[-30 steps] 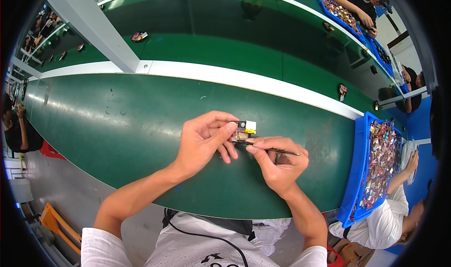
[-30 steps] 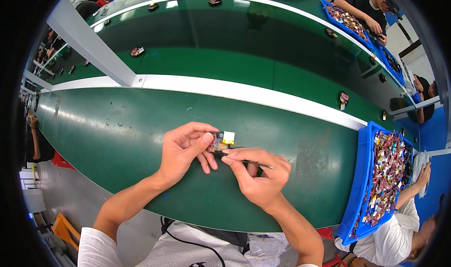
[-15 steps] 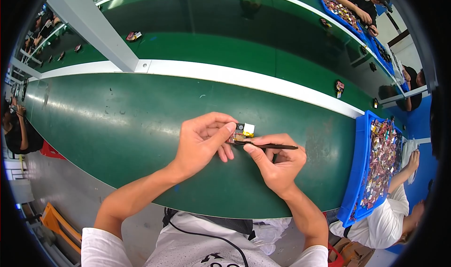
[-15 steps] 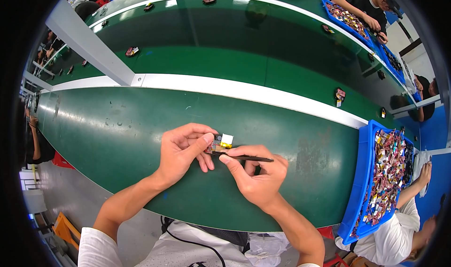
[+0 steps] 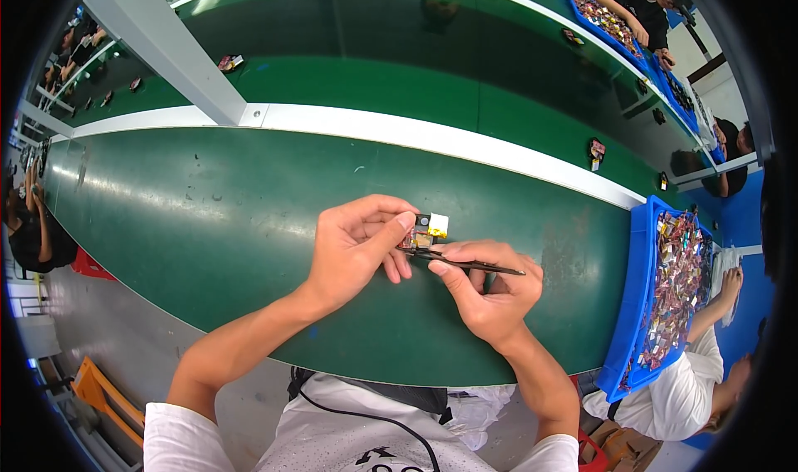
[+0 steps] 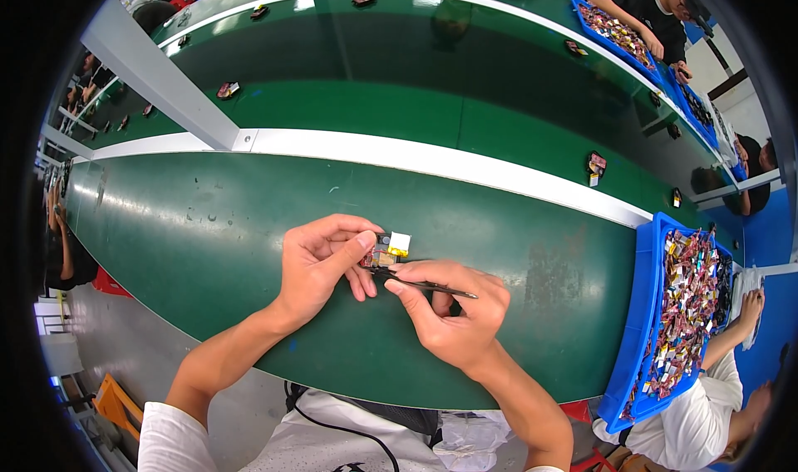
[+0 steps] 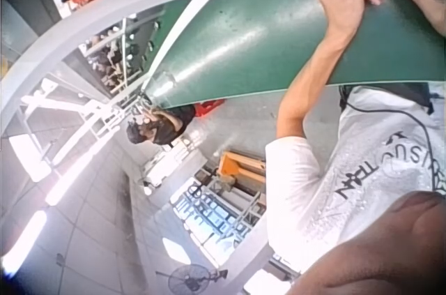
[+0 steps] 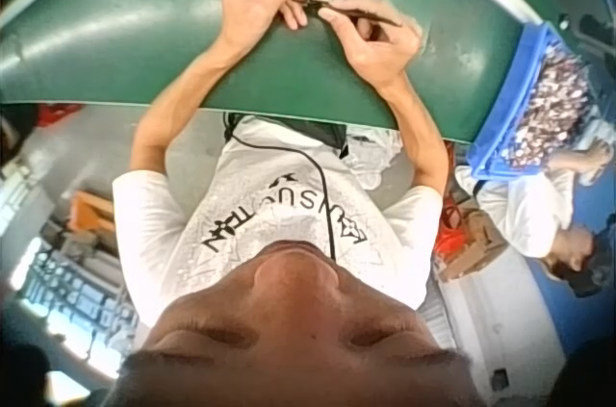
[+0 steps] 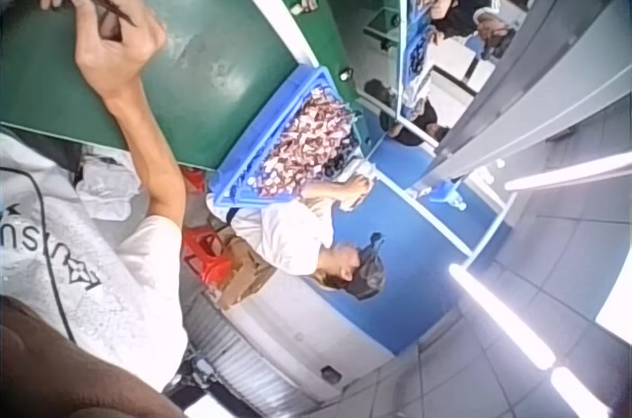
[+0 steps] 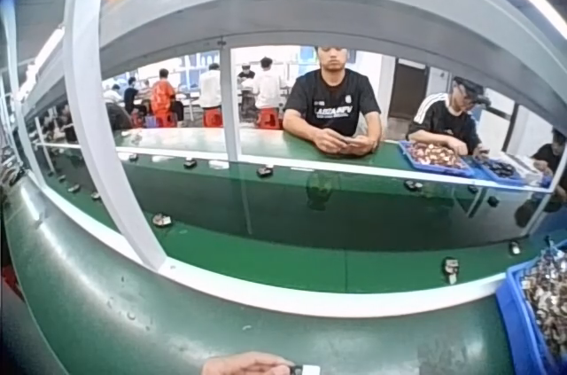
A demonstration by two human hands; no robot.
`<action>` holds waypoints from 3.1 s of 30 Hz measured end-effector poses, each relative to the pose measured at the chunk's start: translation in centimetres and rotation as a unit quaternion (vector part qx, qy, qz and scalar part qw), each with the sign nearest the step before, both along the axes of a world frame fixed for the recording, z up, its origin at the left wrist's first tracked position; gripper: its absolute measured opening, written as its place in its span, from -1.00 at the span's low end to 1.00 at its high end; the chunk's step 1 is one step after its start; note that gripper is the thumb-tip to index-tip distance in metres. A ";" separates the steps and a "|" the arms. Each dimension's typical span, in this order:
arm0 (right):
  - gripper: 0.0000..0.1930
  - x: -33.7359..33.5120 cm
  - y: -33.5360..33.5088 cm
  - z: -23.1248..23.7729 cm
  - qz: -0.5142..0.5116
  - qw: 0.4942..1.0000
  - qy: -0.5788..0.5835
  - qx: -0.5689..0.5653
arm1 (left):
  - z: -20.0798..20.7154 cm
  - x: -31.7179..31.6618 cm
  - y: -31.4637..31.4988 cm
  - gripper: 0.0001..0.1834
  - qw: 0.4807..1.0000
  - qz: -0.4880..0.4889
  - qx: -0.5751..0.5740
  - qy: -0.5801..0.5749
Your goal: The person is using tweezers to assemble small electronic components onto circuit boards on a production line.
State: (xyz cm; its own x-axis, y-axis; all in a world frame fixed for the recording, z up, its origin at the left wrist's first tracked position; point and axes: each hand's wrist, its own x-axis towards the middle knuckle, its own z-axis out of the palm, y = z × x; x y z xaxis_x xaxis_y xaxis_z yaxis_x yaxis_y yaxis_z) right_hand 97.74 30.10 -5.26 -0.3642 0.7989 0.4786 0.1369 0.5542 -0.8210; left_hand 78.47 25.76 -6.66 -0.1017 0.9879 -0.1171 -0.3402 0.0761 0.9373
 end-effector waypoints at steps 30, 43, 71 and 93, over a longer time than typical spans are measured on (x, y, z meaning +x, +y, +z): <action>-0.70 0.6 0.6 -0.3 0.030 0.973 -0.089 0.212 | 0.4 0.3 0.1 -0.75 0.999 -0.023 -0.018 0.037; -0.70 0.4 0.5 -0.7 0.035 0.964 -0.105 0.241 | 0.8 1.0 0.1 -0.82 0.995 0.013 -0.031 0.090; -0.68 0.1 0.1 -1.0 0.044 0.972 -0.089 0.215 | 1.0 -1.2 0.8 -0.84 0.991 -0.095 -0.079 0.042; -0.74 -0.4 -0.3 -0.9 0.030 0.972 -0.081 0.217 | 1.2 -0.3 0.6 -0.90 0.989 -0.070 -0.092 0.097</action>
